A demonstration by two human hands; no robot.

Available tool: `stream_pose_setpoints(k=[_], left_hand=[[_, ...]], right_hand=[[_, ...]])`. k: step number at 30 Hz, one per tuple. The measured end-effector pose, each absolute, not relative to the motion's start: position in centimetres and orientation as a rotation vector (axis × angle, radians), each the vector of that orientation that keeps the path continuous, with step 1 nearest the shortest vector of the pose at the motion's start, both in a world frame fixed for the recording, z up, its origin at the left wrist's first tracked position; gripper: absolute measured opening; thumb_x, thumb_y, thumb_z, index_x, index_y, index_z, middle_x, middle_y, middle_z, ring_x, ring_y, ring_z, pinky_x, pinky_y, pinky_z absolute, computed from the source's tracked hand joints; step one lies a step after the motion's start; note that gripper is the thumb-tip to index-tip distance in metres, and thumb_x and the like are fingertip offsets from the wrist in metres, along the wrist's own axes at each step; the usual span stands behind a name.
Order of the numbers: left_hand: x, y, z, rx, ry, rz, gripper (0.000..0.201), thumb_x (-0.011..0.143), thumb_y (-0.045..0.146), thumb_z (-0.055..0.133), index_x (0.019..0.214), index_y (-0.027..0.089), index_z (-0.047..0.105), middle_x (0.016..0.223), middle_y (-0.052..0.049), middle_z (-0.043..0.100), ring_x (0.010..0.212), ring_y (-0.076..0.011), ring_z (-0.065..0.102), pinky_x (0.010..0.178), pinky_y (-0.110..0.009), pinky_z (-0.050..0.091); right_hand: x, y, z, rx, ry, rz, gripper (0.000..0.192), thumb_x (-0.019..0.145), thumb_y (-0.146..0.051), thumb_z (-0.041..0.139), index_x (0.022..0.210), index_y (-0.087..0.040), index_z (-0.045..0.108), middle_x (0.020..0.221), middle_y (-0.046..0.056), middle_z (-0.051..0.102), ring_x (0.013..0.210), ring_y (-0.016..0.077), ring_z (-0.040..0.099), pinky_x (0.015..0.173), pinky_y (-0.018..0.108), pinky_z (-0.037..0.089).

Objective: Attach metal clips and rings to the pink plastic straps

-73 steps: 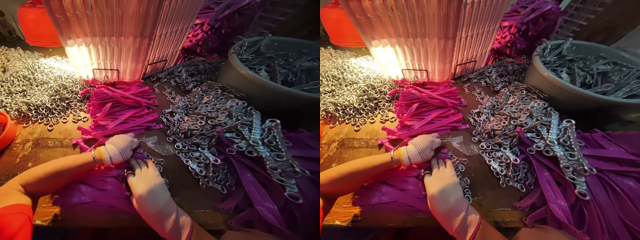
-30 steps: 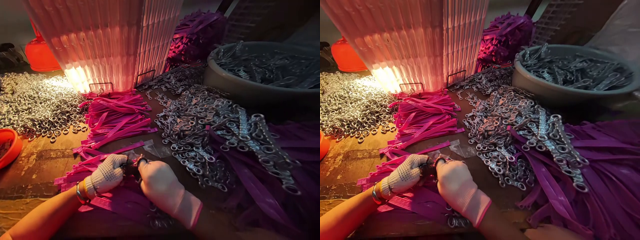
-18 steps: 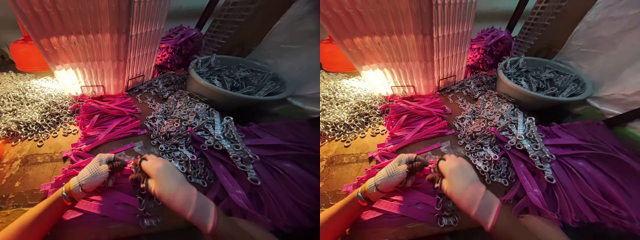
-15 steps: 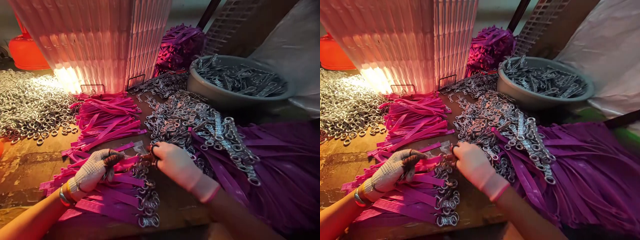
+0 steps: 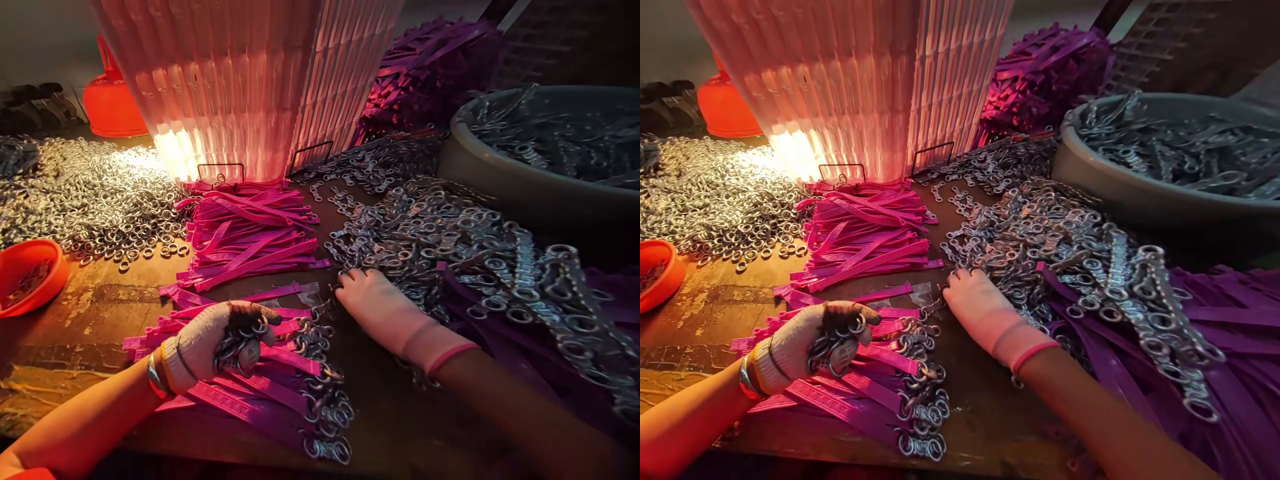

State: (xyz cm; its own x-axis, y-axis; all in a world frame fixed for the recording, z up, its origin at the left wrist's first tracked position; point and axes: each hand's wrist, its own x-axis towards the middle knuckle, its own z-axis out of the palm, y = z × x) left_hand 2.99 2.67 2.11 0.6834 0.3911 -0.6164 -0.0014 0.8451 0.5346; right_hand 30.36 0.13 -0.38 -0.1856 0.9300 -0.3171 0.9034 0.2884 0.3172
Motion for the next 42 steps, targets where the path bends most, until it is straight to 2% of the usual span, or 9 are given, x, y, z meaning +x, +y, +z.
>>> stream_pose_setpoints(k=[2, 5, 14, 19, 21, 25, 32, 37, 42], left_hand=[[3.1, 2.1, 2.4, 0.653, 0.815, 0.238, 0.02, 0.083, 0.029, 0.062, 0.087, 0.011, 0.065, 0.066, -0.003, 0.06, 0.041, -0.007, 0.052, 0.037, -0.016, 0.04], [3.4, 1.4, 3.0, 0.721, 0.858, 0.258, 0.023, 0.084, 0.031, 0.062, 0.075, 0.011, 0.061, 0.062, -0.001, 0.056, 0.04, -0.005, 0.048, 0.037, -0.014, 0.038], [3.3, 1.8, 3.0, 0.315, 0.751, 0.263, 0.015, 0.087, 0.029, 0.06, 0.089, 0.014, 0.06, 0.068, -0.002, 0.063, 0.04, -0.0094, 0.055, 0.028, -0.015, 0.034], [2.9, 1.9, 2.6, 0.345, 0.75, 0.269, 0.017, 0.085, 0.027, 0.061, 0.094, 0.013, 0.062, 0.073, -0.003, 0.065, 0.044, -0.0098, 0.058, 0.028, -0.015, 0.034], [3.0, 1.8, 2.6, 0.381, 0.766, 0.267, 0.014, 0.082, 0.024, 0.063, 0.093, 0.015, 0.063, 0.069, -0.001, 0.062, 0.043, -0.0087, 0.056, 0.028, -0.014, 0.032], [3.5, 1.9, 2.9, 0.461, 0.756, 0.198, 0.016, 0.079, 0.027, 0.066, 0.089, 0.014, 0.064, 0.061, 0.002, 0.057, 0.037, -0.007, 0.05, 0.029, -0.013, 0.028], [4.0, 2.7, 2.5, 0.557, 0.745, 0.096, 0.025, 0.081, 0.036, 0.064, 0.078, 0.011, 0.064, 0.052, 0.0, 0.055, 0.034, -0.0073, 0.045, 0.029, -0.016, 0.025], [4.6, 2.2, 2.2, 0.62, 0.728, 0.291, 0.023, 0.078, 0.034, 0.069, 0.087, 0.013, 0.064, 0.06, 0.001, 0.06, 0.037, -0.005, 0.044, 0.031, -0.015, 0.024], [5.2, 1.6, 1.4, 0.818, 0.775, 0.353, 0.03, 0.081, 0.043, 0.065, 0.077, 0.014, 0.061, 0.047, 0.003, 0.051, 0.033, -0.0061, 0.036, 0.03, -0.016, 0.022]], right_hand=[[30.4, -0.1, -0.3, 1.621, 2.125, 0.066, 0.026, 0.084, -0.005, 0.051, 0.095, -0.013, 0.073, 0.098, 0.018, 0.07, 0.096, 0.0296, 0.063, 0.073, 0.037, 0.04], [30.8, 0.0, 0.0, 1.593, 2.144, 0.042, 0.026, 0.083, -0.004, 0.051, 0.096, -0.012, 0.072, 0.097, 0.019, 0.07, 0.096, 0.0306, 0.063, 0.073, 0.037, 0.039], [31.7, 0.7, 0.3, 1.669, 2.179, 0.076, 0.022, 0.076, -0.004, 0.055, 0.085, -0.011, 0.073, 0.09, 0.018, 0.071, 0.093, 0.0316, 0.064, 0.075, 0.039, 0.042], [31.4, -0.1, 0.3, 1.944, 2.388, 0.089, 0.028, 0.078, -0.008, 0.053, 0.102, -0.012, 0.068, 0.119, 0.019, 0.066, 0.119, 0.0323, 0.054, 0.096, 0.046, 0.042], [30.3, -0.8, 0.4, 2.227, 2.666, -0.294, 0.028, 0.084, -0.013, 0.047, 0.106, -0.017, 0.063, 0.113, 0.014, 0.068, 0.11, 0.026, 0.059, 0.093, 0.042, 0.046], [26.3, -2.6, 1.8, 2.453, 2.706, -1.471, 0.022, 0.088, -0.025, 0.043, 0.106, -0.021, 0.055, 0.088, 0.003, 0.065, 0.074, 0.0163, 0.062, 0.068, 0.029, 0.052], [21.7, -3.5, 4.3, 2.197, 2.458, -2.093, 0.029, 0.082, -0.025, 0.054, 0.11, -0.021, 0.059, 0.09, 0.001, 0.065, 0.089, 0.0166, 0.062, 0.077, 0.027, 0.051], [21.2, -2.9, 2.0, 2.823, 2.209, -2.017, 0.031, 0.077, -0.033, 0.058, 0.105, -0.019, 0.06, 0.097, 0.005, 0.066, 0.088, 0.02, 0.063, 0.068, 0.028, 0.052], [20.6, -3.1, 1.0, 2.843, 2.399, -1.452, 0.038, 0.072, -0.018, 0.048, 0.107, -0.018, 0.062, 0.099, 0.008, 0.068, 0.092, 0.0218, 0.064, 0.081, 0.034, 0.052]])
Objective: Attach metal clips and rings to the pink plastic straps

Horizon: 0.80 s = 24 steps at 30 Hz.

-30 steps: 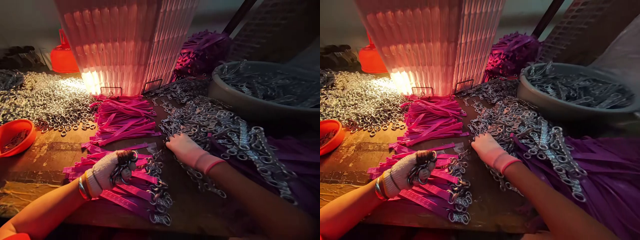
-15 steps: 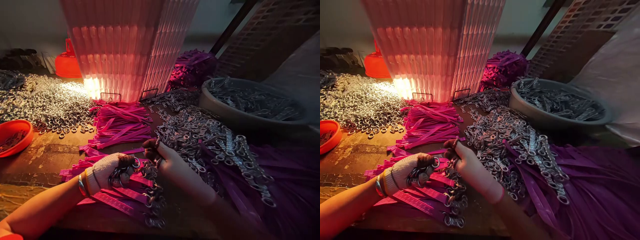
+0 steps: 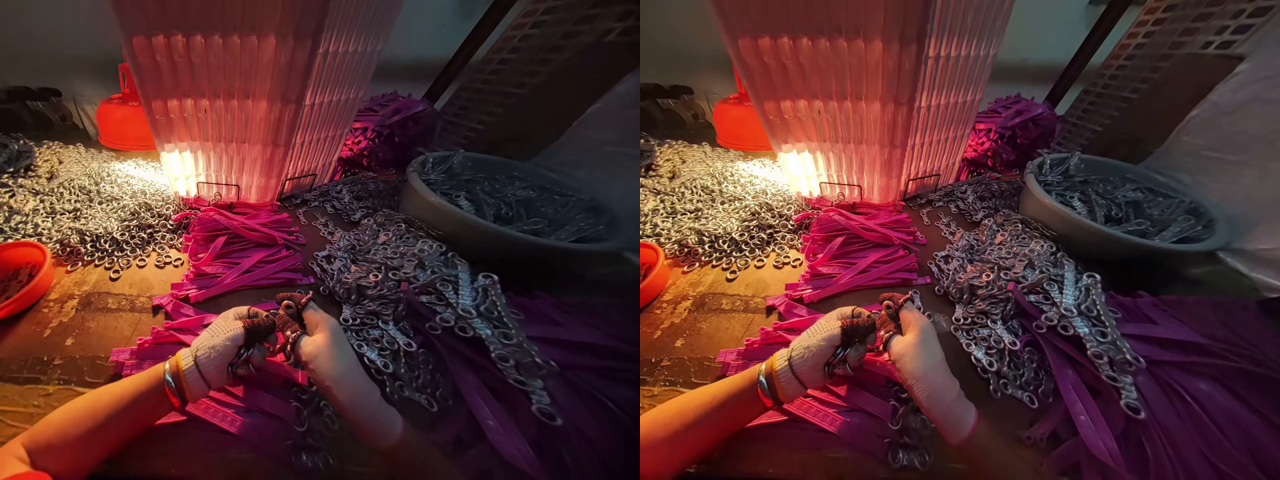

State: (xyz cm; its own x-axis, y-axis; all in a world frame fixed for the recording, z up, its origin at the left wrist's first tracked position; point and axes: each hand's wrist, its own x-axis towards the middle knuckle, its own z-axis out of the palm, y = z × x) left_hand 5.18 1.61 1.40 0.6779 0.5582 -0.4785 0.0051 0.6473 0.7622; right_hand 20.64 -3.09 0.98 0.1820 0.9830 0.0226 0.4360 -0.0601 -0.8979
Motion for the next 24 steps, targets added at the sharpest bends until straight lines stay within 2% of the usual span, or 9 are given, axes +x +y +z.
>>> stream_pose_setpoints(k=[2, 4, 7, 9, 12, 15, 20, 24], left_hand=[[5.1, 1.8, 0.9, 0.904, 0.778, 0.361, 0.031, 0.082, 0.044, 0.062, 0.076, 0.014, 0.061, 0.05, 0.002, 0.052, 0.034, -0.0063, 0.038, 0.032, -0.017, 0.026], [5.0, 2.2, 0.6, 0.984, 0.796, 0.358, 0.029, 0.082, 0.043, 0.061, 0.077, 0.014, 0.06, 0.053, 0.001, 0.053, 0.037, -0.0069, 0.042, 0.035, -0.017, 0.031], [4.9, 2.9, 0.7, 0.988, 0.838, 0.344, 0.025, 0.079, 0.037, 0.063, 0.07, 0.015, 0.057, 0.053, 0.002, 0.051, 0.038, -0.0072, 0.043, 0.036, -0.018, 0.034], [5.1, 3.4, 1.3, 0.936, 0.839, 0.341, 0.022, 0.075, 0.033, 0.066, 0.068, 0.016, 0.054, 0.053, 0.002, 0.05, 0.039, -0.0067, 0.043, 0.037, -0.017, 0.035], [5.9, 4.3, 2.4, 0.898, 0.806, 0.337, 0.019, 0.074, 0.03, 0.067, 0.071, 0.016, 0.054, 0.055, 0.004, 0.046, 0.04, -0.0053, 0.04, 0.038, -0.016, 0.035], [6.9, 5.9, 3.4, 0.945, 0.768, 0.256, 0.014, 0.077, 0.027, 0.062, 0.072, 0.016, 0.056, 0.053, 0.005, 0.044, 0.038, -0.0045, 0.034, 0.036, -0.016, 0.031], [8.0, 9.7, 3.0, 1.317, 0.851, 0.259, 0.008, 0.077, 0.02, 0.058, 0.073, 0.015, 0.063, 0.05, 0.001, 0.05, 0.04, -0.008, 0.039, 0.041, -0.02, 0.03], [8.9, 10.2, 1.2, 1.876, 0.981, 0.299, 0.011, 0.067, 0.008, 0.063, 0.068, 0.018, 0.068, 0.06, -0.002, 0.059, 0.055, -0.0124, 0.047, 0.051, -0.021, 0.033]], right_hand=[[20.4, -3.2, 1.6, -1.735, -1.613, 0.656, 0.045, 0.068, -0.012, 0.047, 0.11, -0.017, 0.061, 0.111, 0.012, 0.066, 0.101, 0.0229, 0.063, 0.088, 0.034, 0.05], [20.2, -3.2, 2.7, -1.87, -1.915, 0.506, 0.041, 0.067, -0.01, 0.049, 0.105, -0.014, 0.063, 0.112, 0.016, 0.066, 0.101, 0.0249, 0.062, 0.088, 0.034, 0.048], [20.0, -2.7, 4.7, -2.047, -2.322, 0.389, 0.023, 0.073, -0.015, 0.053, 0.092, -0.014, 0.066, 0.093, 0.015, 0.07, 0.085, 0.0266, 0.065, 0.074, 0.033, 0.046], [20.1, -2.3, 5.6, -2.119, -2.398, 0.353, 0.017, 0.076, -0.021, 0.055, 0.088, -0.014, 0.066, 0.083, 0.013, 0.07, 0.076, 0.0251, 0.065, 0.065, 0.03, 0.041], [20.5, -1.9, 5.4, -2.11, -2.129, 0.551, 0.014, 0.08, -0.023, 0.052, 0.082, -0.017, 0.065, 0.072, 0.007, 0.068, 0.067, 0.0198, 0.06, 0.059, 0.026, 0.036], [21.5, -1.8, 4.3, -1.954, -1.712, 0.783, 0.015, 0.081, -0.024, 0.048, 0.072, -0.02, 0.06, 0.06, -0.001, 0.06, 0.06, 0.0152, 0.051, 0.056, 0.024, 0.033], [24.0, -2.5, 4.2, -1.749, -1.178, 0.69, 0.013, 0.073, -0.028, 0.046, 0.062, -0.023, 0.046, 0.054, -0.005, 0.042, 0.054, 0.0118, 0.033, 0.05, 0.025, 0.027], [25.0, -3.2, 3.5, -1.61, -0.974, 0.825, 0.009, 0.069, -0.031, 0.044, 0.065, -0.023, 0.045, 0.055, -0.006, 0.038, 0.052, 0.0109, 0.031, 0.048, 0.024, 0.027]])
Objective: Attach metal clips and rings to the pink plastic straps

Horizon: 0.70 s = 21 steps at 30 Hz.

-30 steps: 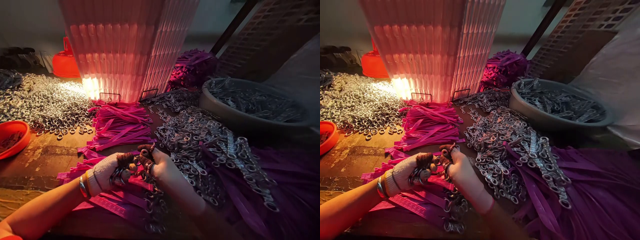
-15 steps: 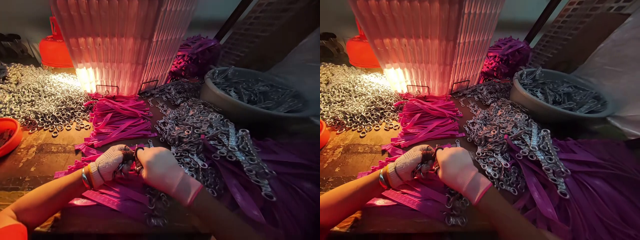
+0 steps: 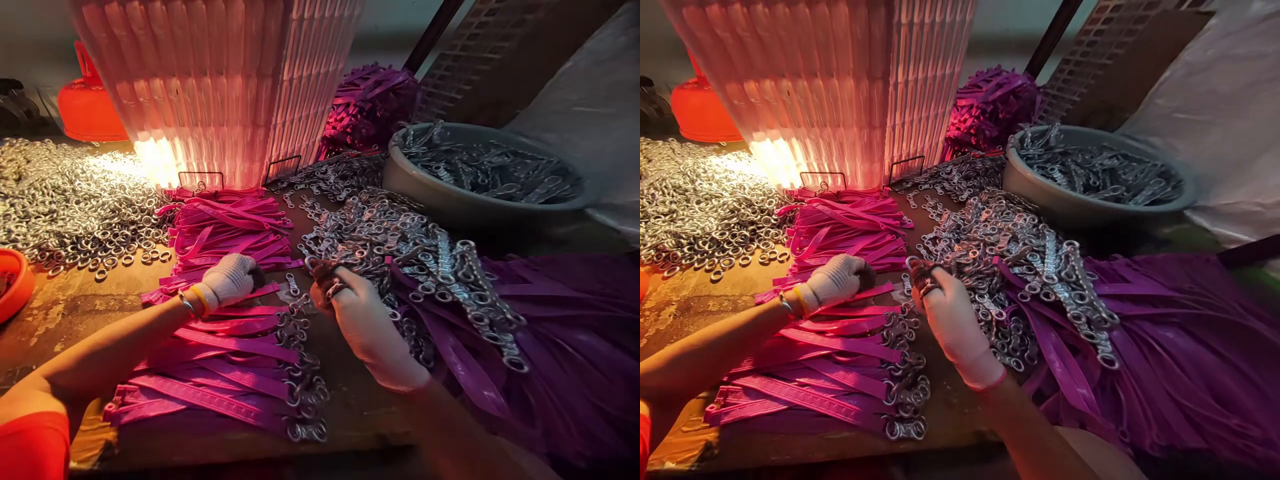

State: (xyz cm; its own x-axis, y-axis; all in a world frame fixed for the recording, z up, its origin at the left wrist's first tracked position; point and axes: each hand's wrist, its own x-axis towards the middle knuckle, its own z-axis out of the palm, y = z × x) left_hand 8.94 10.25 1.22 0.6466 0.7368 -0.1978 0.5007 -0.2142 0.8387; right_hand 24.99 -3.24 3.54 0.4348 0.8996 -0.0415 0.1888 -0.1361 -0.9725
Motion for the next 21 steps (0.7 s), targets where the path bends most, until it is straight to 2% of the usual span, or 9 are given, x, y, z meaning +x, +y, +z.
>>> stream_pose_setpoints(k=[4, 7, 10, 12, 15, 18, 21], left_hand=[[11.2, 8.7, -0.7, 1.957, 1.013, 0.297, 0.012, 0.064, 0.008, 0.067, 0.062, 0.019, 0.063, 0.062, -0.002, 0.054, 0.062, -0.0145, 0.046, 0.054, -0.021, 0.031], [12.3, 8.4, -1.5, 1.968, 1.028, 0.271, 0.018, 0.063, 0.006, 0.066, 0.056, 0.02, 0.056, 0.058, -0.001, 0.047, 0.06, -0.0142, 0.045, 0.052, -0.021, 0.028], [11.8, 8.9, -1.1, 1.951, 1.0, 0.194, 0.012, 0.066, 0.011, 0.066, 0.059, 0.019, 0.06, 0.055, 0.0, 0.049, 0.051, -0.0114, 0.043, 0.046, -0.02, 0.027], [10.7, 9.0, -0.3, 1.857, 0.945, 0.103, 0.008, 0.076, 0.021, 0.061, 0.073, 0.018, 0.068, 0.052, 0.0, 0.052, 0.043, -0.0106, 0.043, 0.042, -0.02, 0.027], [8.7, 8.1, 1.0, 1.478, 0.835, 0.011, 0.023, 0.082, 0.038, 0.059, 0.086, 0.017, 0.068, 0.048, 0.002, 0.051, 0.036, -0.009, 0.04, 0.038, -0.019, 0.026], [7.5, 6.6, 1.6, 1.233, 0.822, 0.043, 0.031, 0.077, 0.046, 0.067, 0.076, 0.016, 0.062, 0.05, 0.003, 0.051, 0.035, -0.0061, 0.038, 0.036, -0.017, 0.027], [6.8, 5.5, 1.4, 1.237, 0.834, 0.086, 0.035, 0.079, 0.049, 0.066, 0.07, 0.016, 0.058, 0.051, 0.003, 0.05, 0.035, -0.0059, 0.038, 0.035, -0.018, 0.028]], right_hand=[[25.1, -3.8, 1.5, -1.616, -1.048, 0.879, 0.025, 0.074, -0.032, 0.046, 0.088, -0.019, 0.062, 0.066, -0.002, 0.054, 0.06, 0.0136, 0.043, 0.055, 0.025, 0.038], [25.6, -4.3, 0.8, -1.629, -1.237, 0.833, 0.04, 0.077, -0.021, 0.042, 0.11, -0.02, 0.065, 0.088, 0.003, 0.067, 0.081, 0.0182, 0.057, 0.075, 0.029, 0.048], [25.9, -4.6, 0.7, -1.716, -1.448, 0.719, 0.045, 0.073, -0.011, 0.041, 0.109, -0.02, 0.066, 0.1, 0.006, 0.07, 0.099, 0.0216, 0.061, 0.092, 0.034, 0.046], [25.7, -4.5, 0.9, -1.855, -1.583, 0.639, 0.041, 0.071, -0.006, 0.042, 0.1, -0.02, 0.068, 0.098, 0.008, 0.071, 0.098, 0.0223, 0.062, 0.089, 0.032, 0.046], [24.6, -4.3, 1.5, -2.103, -1.805, 0.525, 0.036, 0.069, -0.002, 0.043, 0.09, -0.018, 0.068, 0.091, 0.01, 0.071, 0.088, 0.0222, 0.063, 0.078, 0.028, 0.045], [23.2, -4.0, 2.2, -2.2, -1.999, 0.42, 0.032, 0.07, -0.002, 0.046, 0.089, -0.017, 0.067, 0.088, 0.01, 0.07, 0.082, 0.0217, 0.064, 0.07, 0.029, 0.04], [22.1, -3.8, 2.3, -2.164, -2.171, 0.211, 0.024, 0.073, -0.003, 0.05, 0.084, -0.017, 0.066, 0.088, 0.011, 0.068, 0.079, 0.0227, 0.062, 0.065, 0.032, 0.035]])
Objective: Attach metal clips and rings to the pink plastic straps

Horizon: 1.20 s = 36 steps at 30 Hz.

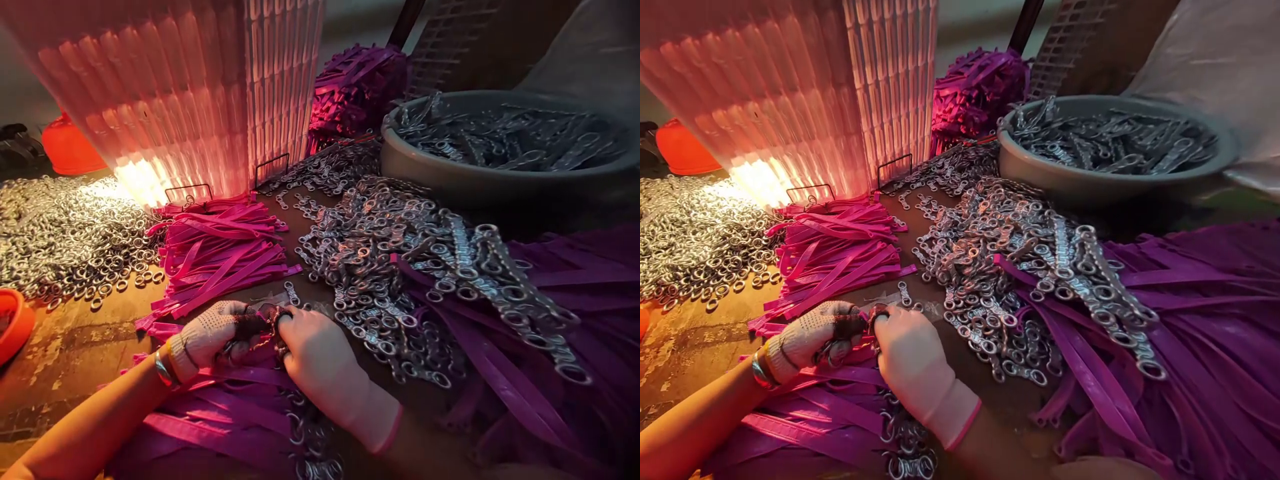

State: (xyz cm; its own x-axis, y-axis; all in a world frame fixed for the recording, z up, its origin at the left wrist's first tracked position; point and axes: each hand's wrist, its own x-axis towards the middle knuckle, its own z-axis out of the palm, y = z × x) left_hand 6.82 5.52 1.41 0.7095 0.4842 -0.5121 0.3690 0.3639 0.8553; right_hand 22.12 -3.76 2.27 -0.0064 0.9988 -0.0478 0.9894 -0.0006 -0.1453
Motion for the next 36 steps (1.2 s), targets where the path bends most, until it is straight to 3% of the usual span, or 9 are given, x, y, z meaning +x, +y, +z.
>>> stream_pose_setpoints(k=[4, 7, 10, 15, 19, 24, 31, 34, 36], left_hand=[[6.2, 5.2, 1.3, 1.386, 0.855, 0.122, 0.026, 0.085, 0.04, 0.059, 0.072, 0.017, 0.058, 0.05, 0.003, 0.049, 0.037, -0.0076, 0.04, 0.037, -0.018, 0.029], [6.0, 5.4, 1.5, 1.739, 0.793, 0.179, 0.01, 0.081, 0.018, 0.055, 0.075, 0.016, 0.064, 0.066, -0.001, 0.062, 0.056, -0.0108, 0.053, 0.052, -0.019, 0.04], [6.1, 5.5, 1.3, 1.981, 0.681, 0.19, 0.023, 0.073, 0.006, 0.051, 0.084, 0.016, 0.068, 0.083, -0.002, 0.069, 0.075, -0.015, 0.059, 0.069, -0.022, 0.045], [5.8, 5.4, 0.3, 1.632, 0.799, 0.079, 0.015, 0.084, 0.022, 0.048, 0.08, 0.016, 0.062, 0.056, 0.003, 0.053, 0.044, -0.0099, 0.046, 0.043, -0.019, 0.036], [5.5, 4.8, 0.3, 1.569, 0.83, 0.106, 0.015, 0.083, 0.02, 0.047, 0.077, 0.015, 0.059, 0.055, 0.003, 0.051, 0.043, -0.0073, 0.043, 0.041, -0.017, 0.031], [5.7, 4.6, 0.7, 1.621, 0.791, 0.107, 0.016, 0.076, 0.012, 0.044, 0.07, 0.014, 0.058, 0.054, 0.004, 0.049, 0.044, -0.0064, 0.042, 0.042, -0.017, 0.03], [5.4, 4.8, 0.2, 1.592, 0.722, 0.044, 0.017, 0.071, 0.01, 0.045, 0.073, 0.015, 0.061, 0.055, 0.003, 0.05, 0.044, -0.0073, 0.044, 0.04, -0.017, 0.033], [5.1, 5.3, 0.2, 1.5, 0.671, 0.0, 0.017, 0.072, 0.011, 0.047, 0.075, 0.015, 0.063, 0.057, 0.003, 0.054, 0.042, -0.0077, 0.046, 0.039, -0.017, 0.035], [4.9, 5.8, 0.3, 1.422, 0.639, -0.04, 0.014, 0.075, 0.015, 0.052, 0.078, 0.014, 0.065, 0.061, 0.001, 0.059, 0.041, -0.0069, 0.046, 0.038, -0.017, 0.036]], right_hand=[[21.3, -3.6, 1.6, -2.039, -2.336, -0.052, 0.021, 0.08, -0.003, 0.05, 0.073, -0.017, 0.063, 0.079, 0.011, 0.066, 0.072, 0.0223, 0.059, 0.06, 0.034, 0.029], [21.1, -3.7, 1.2, -2.021, -2.318, -0.055, 0.02, 0.081, -0.004, 0.051, 0.072, -0.017, 0.063, 0.078, 0.011, 0.066, 0.068, 0.0208, 0.058, 0.059, 0.034, 0.029], [21.1, -3.6, 1.2, -2.122, -2.213, 0.04, 0.021, 0.08, -0.002, 0.051, 0.082, -0.016, 0.067, 0.09, 0.012, 0.069, 0.074, 0.022, 0.06, 0.064, 0.034, 0.036], [21.2, -3.1, 2.8, -2.279, -2.121, 0.415, 0.031, 0.076, -0.003, 0.052, 0.101, -0.013, 0.067, 0.108, 0.016, 0.068, 0.094, 0.0272, 0.064, 0.08, 0.034, 0.044], [21.0, -2.7, 3.5, -2.392, -2.12, 0.601, 0.032, 0.076, -0.004, 0.051, 0.102, -0.016, 0.065, 0.095, 0.013, 0.073, 0.089, 0.0272, 0.069, 0.069, 0.032, 0.044], [20.8, -3.1, 2.4, -2.358, -2.241, 0.474, 0.022, 0.079, -0.01, 0.049, 0.094, -0.015, 0.063, 0.079, 0.013, 0.073, 0.075, 0.0275, 0.071, 0.056, 0.032, 0.036], [20.4, -4.9, 0.5, -2.161, -2.388, 0.167, 0.013, 0.079, -0.012, 0.051, 0.079, -0.014, 0.065, 0.064, 0.012, 0.068, 0.061, 0.0242, 0.066, 0.051, 0.032, 0.027], [20.2, -5.0, 0.9, -2.207, -2.377, 0.159, 0.015, 0.08, -0.01, 0.053, 0.081, -0.015, 0.066, 0.066, 0.011, 0.068, 0.063, 0.0234, 0.065, 0.054, 0.033, 0.028], [20.9, -4.6, 1.9, -2.227, -2.406, 0.211, 0.011, 0.078, -0.014, 0.058, 0.082, -0.016, 0.068, 0.076, 0.011, 0.07, 0.075, 0.026, 0.066, 0.06, 0.033, 0.033]])
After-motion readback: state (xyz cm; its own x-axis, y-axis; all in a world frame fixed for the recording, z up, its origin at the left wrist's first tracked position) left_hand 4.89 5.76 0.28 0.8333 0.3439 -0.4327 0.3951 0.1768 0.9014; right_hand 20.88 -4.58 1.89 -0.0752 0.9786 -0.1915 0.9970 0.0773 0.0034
